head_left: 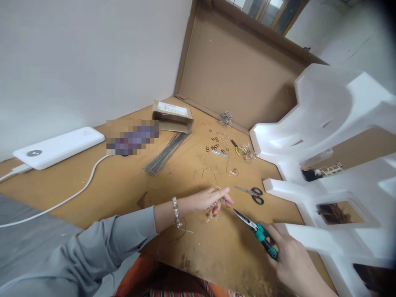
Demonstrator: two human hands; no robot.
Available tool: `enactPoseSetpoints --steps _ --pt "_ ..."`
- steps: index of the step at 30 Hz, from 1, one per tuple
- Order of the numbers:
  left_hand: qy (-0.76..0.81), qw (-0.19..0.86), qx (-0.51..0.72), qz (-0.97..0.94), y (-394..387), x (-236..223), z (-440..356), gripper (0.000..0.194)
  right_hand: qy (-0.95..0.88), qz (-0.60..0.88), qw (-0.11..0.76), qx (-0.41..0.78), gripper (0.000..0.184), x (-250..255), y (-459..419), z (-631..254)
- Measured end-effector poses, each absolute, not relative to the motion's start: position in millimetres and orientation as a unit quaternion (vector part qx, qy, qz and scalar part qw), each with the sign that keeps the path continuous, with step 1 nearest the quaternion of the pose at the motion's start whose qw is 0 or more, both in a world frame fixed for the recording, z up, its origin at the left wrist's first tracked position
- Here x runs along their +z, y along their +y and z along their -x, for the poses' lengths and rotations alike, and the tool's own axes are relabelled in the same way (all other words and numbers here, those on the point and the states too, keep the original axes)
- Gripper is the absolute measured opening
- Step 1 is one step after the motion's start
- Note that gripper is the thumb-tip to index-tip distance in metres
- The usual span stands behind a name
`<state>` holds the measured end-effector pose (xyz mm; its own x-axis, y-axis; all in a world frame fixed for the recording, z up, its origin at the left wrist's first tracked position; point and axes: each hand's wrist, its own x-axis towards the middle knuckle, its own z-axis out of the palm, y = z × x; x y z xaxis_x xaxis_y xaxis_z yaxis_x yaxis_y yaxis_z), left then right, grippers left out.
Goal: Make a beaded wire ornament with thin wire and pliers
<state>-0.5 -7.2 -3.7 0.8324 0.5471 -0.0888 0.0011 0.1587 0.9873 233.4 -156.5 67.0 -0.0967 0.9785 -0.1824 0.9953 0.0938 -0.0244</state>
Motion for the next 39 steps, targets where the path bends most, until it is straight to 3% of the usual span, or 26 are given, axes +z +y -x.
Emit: enactPoseSetpoints --steps 5,13,18,28,30,34,39 --pt "0.214 0.743 0.175 -0.61 -10.6 -6.7 -2.6 0.069 0.78 -0.618 0.067 0.075 0.044 62.2 -151.1 -221.3" --pt "0.218 0.748 0.122 -0.615 -9.9 -10.9 -3.5 0.07 0.808 -0.549 0.105 0.189 0.05 82.8 -136.9 -214.7" --pt "0.207 0.737 0.07 -0.64 -11.4 -14.1 -2.2 0.07 0.837 -0.488 0.144 0.203 0.061 110.2 -123.1 -212.5" --pt "0.195 0.716 0.027 -0.669 -15.0 -5.6 0.9 0.069 0.857 -0.406 0.195 0.253 0.042 133.2 -104.7 -185.7" --pt "0.195 0.711 0.016 -0.675 -15.1 -2.0 1.5 0.061 0.856 -0.398 0.206 0.256 0.04 135.1 -103.1 -182.0" --pt "0.183 0.688 0.008 -0.702 -13.6 4.7 3.9 0.025 0.859 -0.386 0.216 0.256 0.04 138.5 -101.6 -178.6" --pt "0.139 0.707 -0.005 -0.693 -10.2 6.0 5.0 0.042 0.859 -0.396 0.215 0.241 0.042 138.8 -102.9 -181.5"
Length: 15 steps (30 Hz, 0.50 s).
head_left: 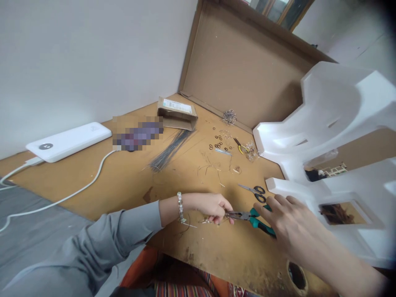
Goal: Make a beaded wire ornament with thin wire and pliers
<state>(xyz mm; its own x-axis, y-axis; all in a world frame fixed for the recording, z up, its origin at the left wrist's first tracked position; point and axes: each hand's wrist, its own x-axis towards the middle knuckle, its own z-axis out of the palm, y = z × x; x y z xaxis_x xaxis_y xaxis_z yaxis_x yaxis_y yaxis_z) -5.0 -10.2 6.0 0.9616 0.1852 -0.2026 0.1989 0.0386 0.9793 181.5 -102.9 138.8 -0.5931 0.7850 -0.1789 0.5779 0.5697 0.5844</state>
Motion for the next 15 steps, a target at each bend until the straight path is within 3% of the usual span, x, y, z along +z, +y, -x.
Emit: enactPoseSetpoints --steps 8,15 --pt "0.189 0.665 0.065 -0.72 -12.8 -4.4 0.3 0.045 0.853 -0.429 0.206 0.214 0.039 134.3 -108.9 -189.0" --pt "0.153 0.693 0.107 -0.696 -13.6 -2.9 0.8 0.045 0.824 -0.505 0.214 0.145 0.048 134.9 -110.8 -195.7"
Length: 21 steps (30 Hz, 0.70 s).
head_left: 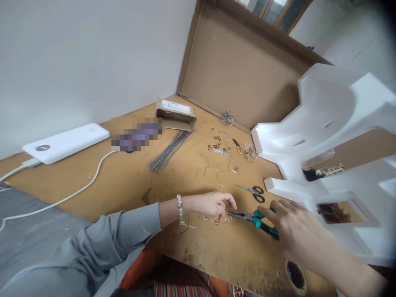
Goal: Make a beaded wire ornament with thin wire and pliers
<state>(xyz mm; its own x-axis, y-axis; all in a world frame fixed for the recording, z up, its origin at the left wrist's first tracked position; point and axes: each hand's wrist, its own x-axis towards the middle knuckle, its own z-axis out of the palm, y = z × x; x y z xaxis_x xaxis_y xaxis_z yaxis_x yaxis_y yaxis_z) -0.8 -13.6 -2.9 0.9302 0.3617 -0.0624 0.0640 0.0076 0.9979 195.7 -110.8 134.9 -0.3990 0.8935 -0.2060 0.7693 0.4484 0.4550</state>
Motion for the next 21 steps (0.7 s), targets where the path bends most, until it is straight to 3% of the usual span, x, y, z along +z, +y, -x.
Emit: enactPoseSetpoints --steps 10,21 --pt "0.177 0.715 0.136 -0.663 -19.2 -4.2 1.3 0.045 0.81 -0.535 0.179 0.163 0.05 120.9 -120.2 -201.0" --pt "0.233 0.748 0.24 -0.573 -17.0 -2.7 -6.8 0.022 0.798 -0.53 0.138 0.251 0.046 113.0 -131.2 -197.4"
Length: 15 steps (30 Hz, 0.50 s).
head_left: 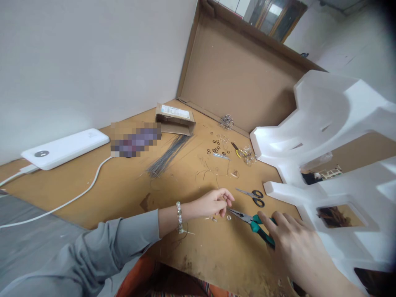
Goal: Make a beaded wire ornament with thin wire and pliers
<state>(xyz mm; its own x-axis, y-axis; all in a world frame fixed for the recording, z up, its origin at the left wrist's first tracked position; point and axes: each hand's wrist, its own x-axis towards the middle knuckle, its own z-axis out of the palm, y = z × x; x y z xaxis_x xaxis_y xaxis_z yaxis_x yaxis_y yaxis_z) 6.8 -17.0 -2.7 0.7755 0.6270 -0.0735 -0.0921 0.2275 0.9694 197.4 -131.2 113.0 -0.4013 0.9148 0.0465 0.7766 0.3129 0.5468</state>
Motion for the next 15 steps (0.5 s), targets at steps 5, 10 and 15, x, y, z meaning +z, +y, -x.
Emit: enactPoseSetpoints --steps 5,10,15 --pt "0.306 0.699 0.213 -0.61 -14.6 -6.3 -6.4 0.011 0.795 -0.53 0.141 0.257 0.047 110.6 -134.0 -201.4" --pt "0.332 0.659 0.2 -0.644 -14.8 -3.1 -4.1 0.021 0.791 -0.529 0.159 0.263 0.051 109.1 -135.6 -205.2" --pt "0.337 0.649 0.206 -0.65 -15.1 2.4 -2.0 0.019 0.785 -0.54 0.161 0.257 0.05 109.8 -134.6 -205.1"
